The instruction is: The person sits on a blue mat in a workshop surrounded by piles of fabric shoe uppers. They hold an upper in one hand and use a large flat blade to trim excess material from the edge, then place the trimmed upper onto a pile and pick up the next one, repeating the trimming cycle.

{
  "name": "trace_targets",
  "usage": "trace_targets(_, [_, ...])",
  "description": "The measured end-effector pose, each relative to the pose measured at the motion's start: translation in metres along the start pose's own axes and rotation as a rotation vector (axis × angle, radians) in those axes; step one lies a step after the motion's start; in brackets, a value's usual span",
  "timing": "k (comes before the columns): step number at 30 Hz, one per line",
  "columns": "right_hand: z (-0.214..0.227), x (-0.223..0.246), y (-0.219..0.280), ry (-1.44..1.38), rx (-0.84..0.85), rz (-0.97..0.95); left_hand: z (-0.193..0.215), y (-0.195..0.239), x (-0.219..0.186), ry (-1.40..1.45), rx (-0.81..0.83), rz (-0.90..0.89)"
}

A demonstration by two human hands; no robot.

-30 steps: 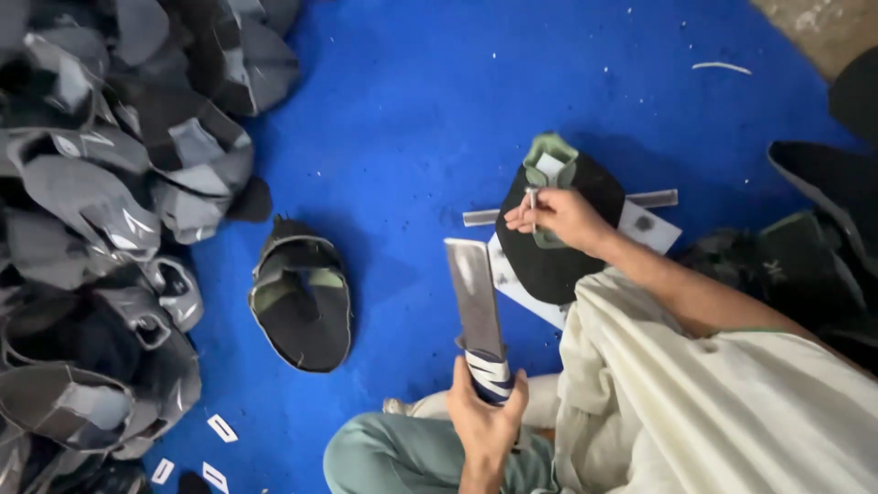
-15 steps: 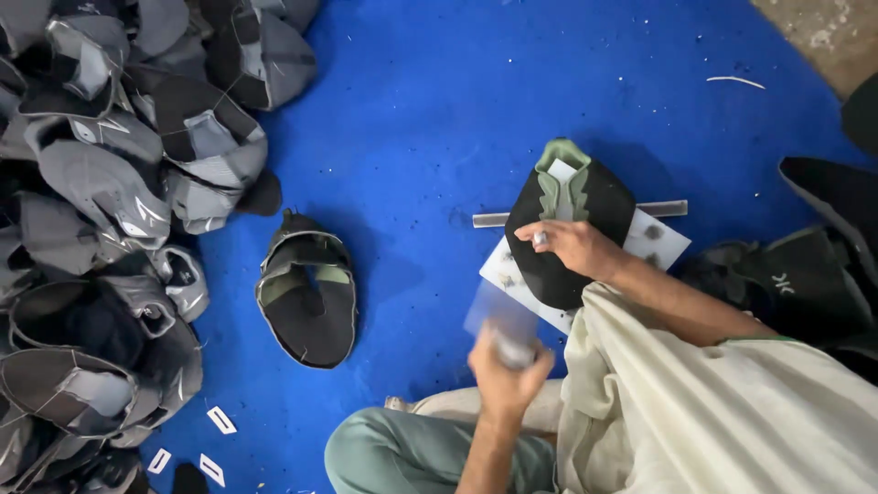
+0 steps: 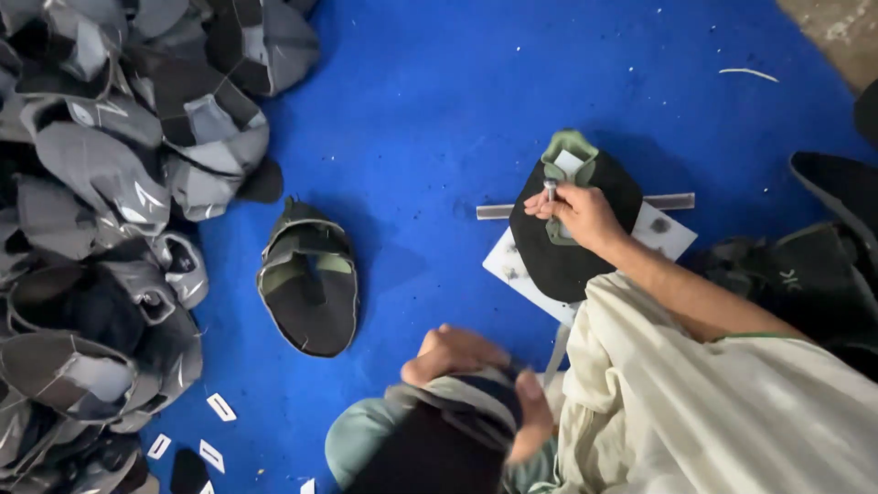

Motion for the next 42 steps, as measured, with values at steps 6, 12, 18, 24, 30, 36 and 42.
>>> trace_targets(6, [-0.012, 0.037, 0.015, 0.447, 0.056, 0.396, -0.085, 0.046, 0.123, -0.282, 0.432, 0.203])
trace_targets(12, [0.019, 0.02, -0.022, -0.266, -0.024, 0.125, -0.039, 0.008, 0.056, -0.11, 0.383, 0.431])
trace_targets(18, [0.006, 0.029, -0.015, 0.099, -0.059, 0.06, -0.024, 0.0, 0.016, -0.186, 0.135, -0.38])
trace_targets(24, [0.007, 0.034, 0.001, 0.584, 0.004, 0.518, -0.093, 0.028, 0.111, 0.033, 0.346, 0.112])
trace_targets(30, [0.034, 0.016, -0.04, -0.212, -0.123, 0.143, -0.047, 0.012, 0.067, -0.101, 0.413, 0.419])
trace_targets(36, [0.023, 0.034, -0.032, 0.103, -0.083, 0.257, -0.024, -0.027, -0.005, 0.022, 0.057, -0.093])
trace_targets(42, [0.013, 0.054, -0.01, 0.588, -0.054, 0.549, -0.107, 0.006, 0.092, -0.175, 0.458, 0.14])
Point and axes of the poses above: each hand's wrist, its own y-axis away from the middle knuckle, its own z-axis out of the back of the hand, x = y × z, the point moved 6 cm from there along -y, towards the middle knuckle, and after that the axes turned 9 degrees about -y, right-handed, at the moved point
